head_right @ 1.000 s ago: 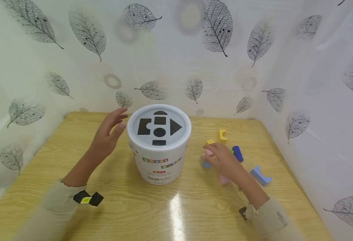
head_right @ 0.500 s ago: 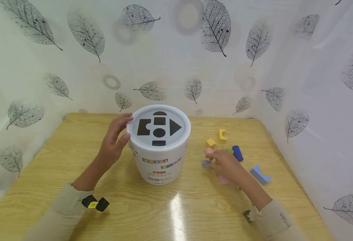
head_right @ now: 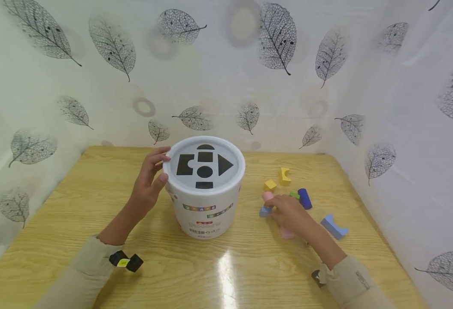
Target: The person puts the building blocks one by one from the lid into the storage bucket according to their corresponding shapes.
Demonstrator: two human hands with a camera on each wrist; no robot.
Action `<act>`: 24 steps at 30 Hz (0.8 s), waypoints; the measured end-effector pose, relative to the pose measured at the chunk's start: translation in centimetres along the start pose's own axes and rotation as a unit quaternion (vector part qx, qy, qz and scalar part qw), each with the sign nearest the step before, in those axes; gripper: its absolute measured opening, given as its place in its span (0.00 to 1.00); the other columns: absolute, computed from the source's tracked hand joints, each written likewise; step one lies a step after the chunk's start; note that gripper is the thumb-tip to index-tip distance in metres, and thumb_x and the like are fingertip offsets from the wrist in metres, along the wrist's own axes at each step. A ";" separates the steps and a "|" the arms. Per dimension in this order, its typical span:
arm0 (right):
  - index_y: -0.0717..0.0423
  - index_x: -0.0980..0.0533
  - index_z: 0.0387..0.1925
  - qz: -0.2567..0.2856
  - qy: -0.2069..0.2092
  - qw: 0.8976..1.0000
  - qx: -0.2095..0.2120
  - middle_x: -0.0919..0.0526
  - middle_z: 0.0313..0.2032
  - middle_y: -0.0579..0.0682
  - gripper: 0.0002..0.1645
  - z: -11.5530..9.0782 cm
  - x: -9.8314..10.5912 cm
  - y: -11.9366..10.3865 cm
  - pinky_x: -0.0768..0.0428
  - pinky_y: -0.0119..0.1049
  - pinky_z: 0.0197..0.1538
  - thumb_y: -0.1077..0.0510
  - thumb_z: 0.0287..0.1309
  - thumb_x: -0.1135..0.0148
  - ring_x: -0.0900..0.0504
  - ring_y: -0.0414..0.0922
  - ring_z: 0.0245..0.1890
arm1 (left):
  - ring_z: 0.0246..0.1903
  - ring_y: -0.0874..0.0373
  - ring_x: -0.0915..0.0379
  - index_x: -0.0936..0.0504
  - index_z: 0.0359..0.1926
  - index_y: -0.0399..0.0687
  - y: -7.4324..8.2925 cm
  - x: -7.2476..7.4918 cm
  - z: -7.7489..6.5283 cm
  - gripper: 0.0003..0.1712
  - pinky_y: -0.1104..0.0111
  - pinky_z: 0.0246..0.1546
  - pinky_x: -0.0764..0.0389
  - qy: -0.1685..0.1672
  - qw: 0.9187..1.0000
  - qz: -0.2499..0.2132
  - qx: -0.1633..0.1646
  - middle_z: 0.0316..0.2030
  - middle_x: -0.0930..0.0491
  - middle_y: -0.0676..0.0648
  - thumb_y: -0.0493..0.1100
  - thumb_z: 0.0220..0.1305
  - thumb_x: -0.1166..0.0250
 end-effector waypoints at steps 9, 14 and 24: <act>0.53 0.16 0.41 -0.003 0.009 1.000 0.004 0.13 0.38 0.45 0.09 0.3 -0.6 0.3 0.18 0.37 0.39 0.67 0.59 0.32 0.17 0.40 0.35 | 0.71 0.48 0.42 0.32 0.61 0.37 -0.8 -0.3 -0.1 0.31 0.65 0.64 0.31 0.012 1.000 -0.009 -0.010 0.73 0.40 0.41 0.58 0.74 0.44; 0.54 0.16 0.43 0.011 0.019 1.000 -0.009 0.13 0.38 0.45 0.10 0.2 -0.3 0.0 0.19 0.34 0.38 0.66 0.60 0.32 0.19 0.39 0.35 | 0.72 0.49 0.44 0.33 0.62 0.38 -0.9 -0.4 -0.1 0.32 0.65 0.64 0.32 0.009 1.000 -0.014 -0.007 0.73 0.40 0.44 0.59 0.74 0.44; 0.53 0.19 0.51 0.087 0.070 0.994 0.000 0.14 0.44 0.44 0.14 0.1 2.6 -1.9 0.22 0.36 0.42 0.60 0.64 0.33 0.22 0.40 0.40 | 0.73 0.49 0.46 0.34 0.62 0.37 -0.9 -0.4 -0.3 0.30 0.63 0.65 0.33 0.008 1.000 -0.019 -0.002 0.74 0.41 0.43 0.56 0.75 0.44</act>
Point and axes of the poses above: each hand's wrist, its own z-axis towards the middle knuckle, its own x-axis out of the back of the hand, y = z × x, the point moved 3 cm from there along z, towards the middle knuckle
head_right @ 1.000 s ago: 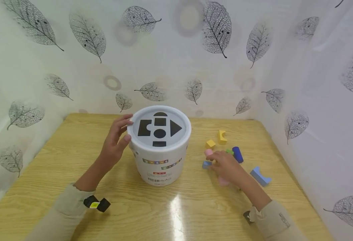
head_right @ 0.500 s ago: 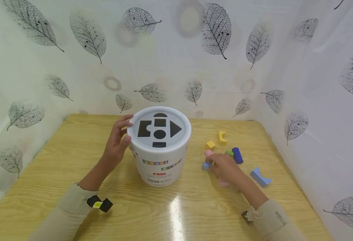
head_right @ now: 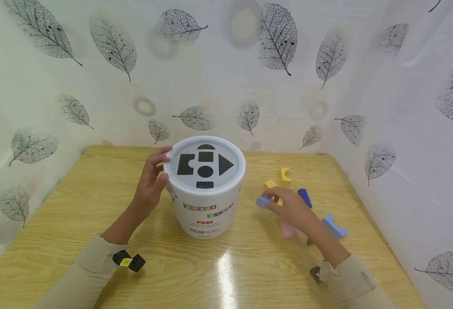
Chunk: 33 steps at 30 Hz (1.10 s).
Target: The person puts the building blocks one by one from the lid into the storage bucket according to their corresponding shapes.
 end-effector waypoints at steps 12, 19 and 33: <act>0.45 0.20 0.55 0.037 0.055 0.997 -0.027 0.18 0.40 0.43 0.15 0.4 5.8 -5.1 0.26 0.32 0.32 0.52 0.68 0.36 0.28 0.39 0.39 | 0.72 0.49 0.45 0.35 0.61 0.37 -0.1 -0.1 0.1 0.31 0.61 0.63 0.34 -0.001 1.000 -0.005 0.003 0.74 0.41 0.42 0.59 0.74 0.45; 0.42 0.20 0.56 0.058 0.074 0.996 -0.011 0.18 0.40 0.42 0.17 0.7 7.8 -8.1 0.25 0.29 0.38 0.54 0.67 0.35 0.26 0.38 0.41 | 0.72 0.50 0.44 0.35 0.61 0.39 -0.2 -0.2 0.0 0.34 0.60 0.63 0.34 -0.001 1.000 -0.001 0.011 0.74 0.41 0.43 0.63 0.73 0.45; 0.37 0.19 0.53 0.101 0.049 0.993 0.048 0.18 0.40 0.36 0.16 4.4 5.8 -13.5 0.28 0.35 0.45 0.52 0.64 0.32 0.25 0.39 0.44 | 0.72 0.49 0.45 0.35 0.61 0.37 0.0 -0.1 -0.1 0.32 0.62 0.64 0.34 -0.002 1.000 -0.003 0.004 0.74 0.42 0.42 0.60 0.75 0.45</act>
Point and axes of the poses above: each hand's wrist, its own z-axis towards the middle knuckle, its own x-axis out of the back of the hand, y = z × x, the point moved 3 cm from there along z, towards the middle knuckle
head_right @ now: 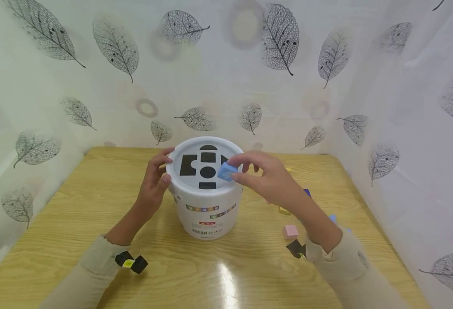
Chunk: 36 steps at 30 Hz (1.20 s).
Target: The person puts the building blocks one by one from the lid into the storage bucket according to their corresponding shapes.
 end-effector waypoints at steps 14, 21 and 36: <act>0.45 0.19 0.54 0.020 -0.069 0.997 0.016 0.18 0.42 0.42 0.17 1.4 -2.6 -0.5 0.22 0.40 0.44 0.53 0.64 0.32 0.23 0.43 0.41 | 0.73 0.49 0.45 0.36 0.62 0.36 0.0 -0.3 0.1 0.35 0.63 0.63 0.34 0.001 1.000 -0.010 0.001 0.75 0.42 0.43 0.62 0.74 0.46; 0.48 0.18 0.53 0.035 -0.086 0.996 0.016 0.18 0.43 0.44 0.16 2.0 -3.1 -0.7 0.21 0.40 0.46 0.55 0.63 0.31 0.23 0.43 0.43 | 0.73 0.50 0.46 0.36 0.62 0.36 0.2 -0.1 0.1 0.35 0.63 0.63 0.34 0.001 1.000 -0.009 0.002 0.75 0.42 0.42 0.62 0.74 0.46; 0.49 0.17 0.51 0.020 -0.086 0.995 0.045 0.15 0.46 0.44 0.15 1.8 -3.3 -1.2 0.23 0.45 0.51 0.57 0.63 0.32 0.23 0.43 0.47 | 0.72 0.50 0.45 0.37 0.62 0.36 0.4 -0.3 0.0 0.38 0.63 0.62 0.34 0.004 1.000 -0.014 0.010 0.75 0.42 0.43 0.66 0.73 0.47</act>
Point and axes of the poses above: each hand's wrist, its own z-axis towards the middle knuckle, its own x-axis out of the back of the hand, y = z × x, the point moved 3 cm from there along z, towards the middle knuckle
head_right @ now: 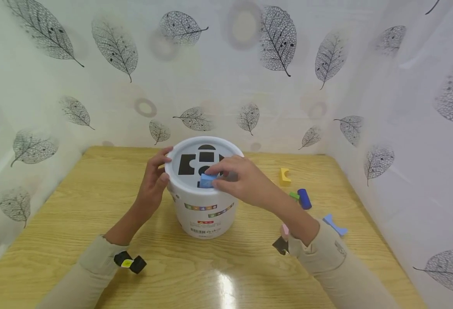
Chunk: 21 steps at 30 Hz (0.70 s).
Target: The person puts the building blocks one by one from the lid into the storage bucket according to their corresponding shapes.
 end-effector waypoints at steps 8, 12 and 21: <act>0.49 0.16 0.51 -0.002 0.000 1.000 -0.013 0.15 0.51 0.45 0.14 -0.4 0.0 0.0 0.23 0.45 0.52 0.57 0.64 0.32 0.25 0.45 0.53 | 0.71 0.50 0.44 0.37 0.62 0.36 -0.1 -0.1 -0.1 0.37 0.63 0.62 0.34 -0.003 1.000 -0.006 0.003 0.75 0.43 0.43 0.65 0.73 0.47; 0.49 0.17 0.51 -0.001 0.010 1.000 -0.029 0.15 0.50 0.45 0.14 -0.5 0.1 0.2 0.22 0.45 0.52 0.55 0.64 0.32 0.25 0.44 0.52 | 0.71 0.50 0.44 0.37 0.62 0.36 -0.3 -0.1 -0.1 0.36 0.62 0.62 0.34 -0.004 1.000 -0.009 0.004 0.75 0.43 0.43 0.64 0.74 0.47; 0.41 0.17 0.52 -0.011 0.051 0.996 -0.078 0.19 0.51 0.42 0.13 -1.6 1.6 1.6 0.23 0.45 0.48 0.50 0.67 0.36 0.25 0.43 0.46 | 0.72 0.50 0.45 0.36 0.62 0.37 -0.2 -0.1 0.0 0.32 0.60 0.63 0.35 -0.001 1.000 -0.008 0.007 0.75 0.43 0.43 0.60 0.76 0.47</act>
Point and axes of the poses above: each hand's wrist, its own z-axis towards the middle knuckle, its own x-axis out of the back of the hand, y = z × x, the point moved 3 cm from there along z, towards the middle knuckle
